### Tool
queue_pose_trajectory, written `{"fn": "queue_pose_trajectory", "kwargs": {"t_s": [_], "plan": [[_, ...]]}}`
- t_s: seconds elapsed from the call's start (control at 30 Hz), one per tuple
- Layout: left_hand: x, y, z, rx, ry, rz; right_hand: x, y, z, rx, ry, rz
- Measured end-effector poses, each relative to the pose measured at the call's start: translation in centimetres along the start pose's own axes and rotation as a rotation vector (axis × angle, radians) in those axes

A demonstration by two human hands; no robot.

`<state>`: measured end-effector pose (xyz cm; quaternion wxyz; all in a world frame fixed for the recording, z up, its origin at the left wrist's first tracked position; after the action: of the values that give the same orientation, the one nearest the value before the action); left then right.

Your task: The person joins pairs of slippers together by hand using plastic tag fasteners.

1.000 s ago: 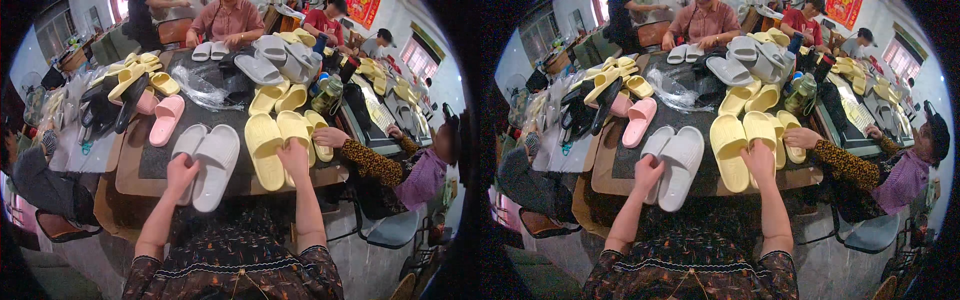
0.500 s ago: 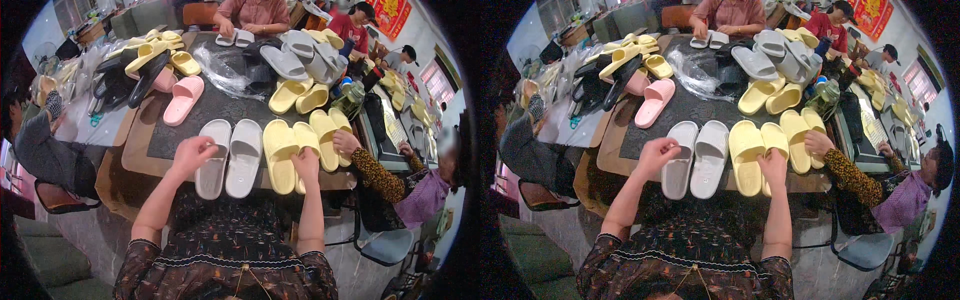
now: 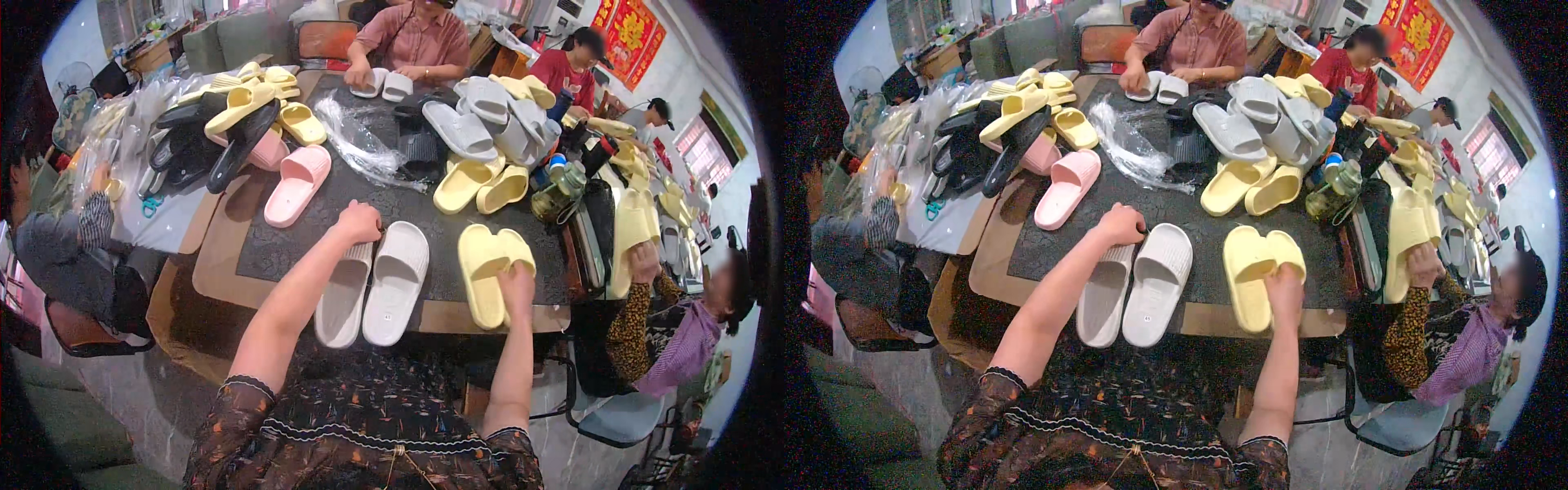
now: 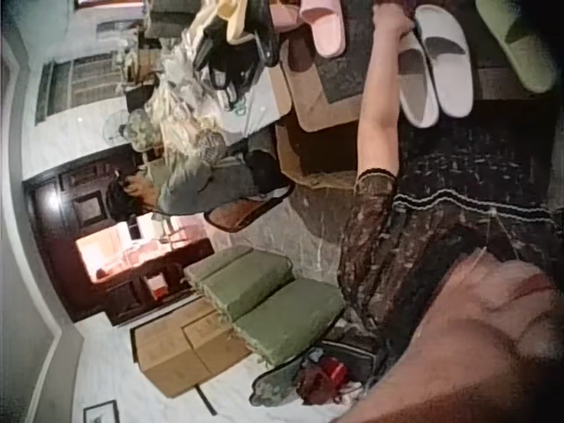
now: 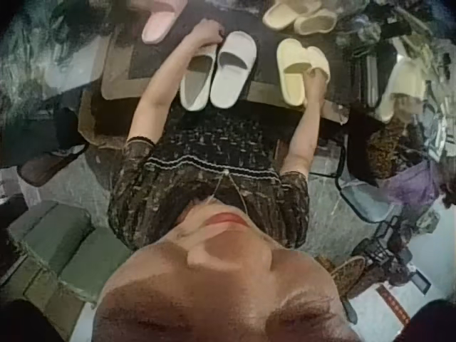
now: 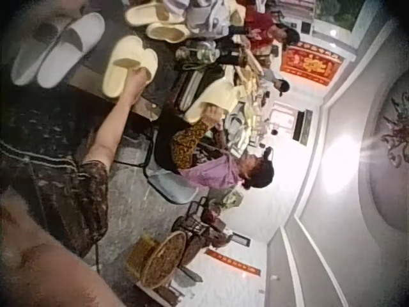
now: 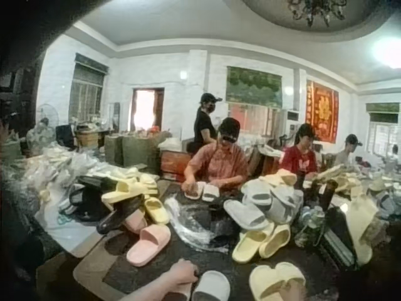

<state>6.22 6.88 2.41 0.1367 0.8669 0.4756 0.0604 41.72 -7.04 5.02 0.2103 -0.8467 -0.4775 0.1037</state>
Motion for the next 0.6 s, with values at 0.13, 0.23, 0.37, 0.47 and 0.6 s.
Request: {"fn": "queue_pose_trajectory", "kwargs": {"t_s": [0.13, 0.23, 0.37, 0.47, 0.6], "plan": [[-0.7, -0.7, -0.2, -0.203, 0.196, -0.014, 4.2, 4.1, -2.5, 0.085, 0.074, 0.156], [-1.8, -2.4, -1.0, -0.658, 0.510, -0.166, 3.5, 2.6, -6.5, -0.064, 0.624, 0.108], [-2.0, -2.7, -1.8, -0.948, 0.675, -0.101, 2.8, -4.2, -4.1, 0.357, 0.341, -0.060], [-2.3, -3.2, -2.3, -1.007, 0.714, -0.083, -0.4, -13.8, 1.6, 0.684, 0.028, -0.363], [-2.3, -3.3, -2.5, -1.074, 0.763, -0.067, -3.6, -21.5, 6.8, 0.647, -0.091, -0.523]]}}
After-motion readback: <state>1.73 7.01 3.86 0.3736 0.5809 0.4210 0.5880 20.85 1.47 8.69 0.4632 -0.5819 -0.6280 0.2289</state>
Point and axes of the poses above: each hand's wrist, its own x-axis towards the middle knuckle, its own z-axis out of the palm, y = z × x, the point moved 9 cm from there along x, towards the middle knuckle, and after that the axes turned 8 degrees about z, right-handed, at the moved point
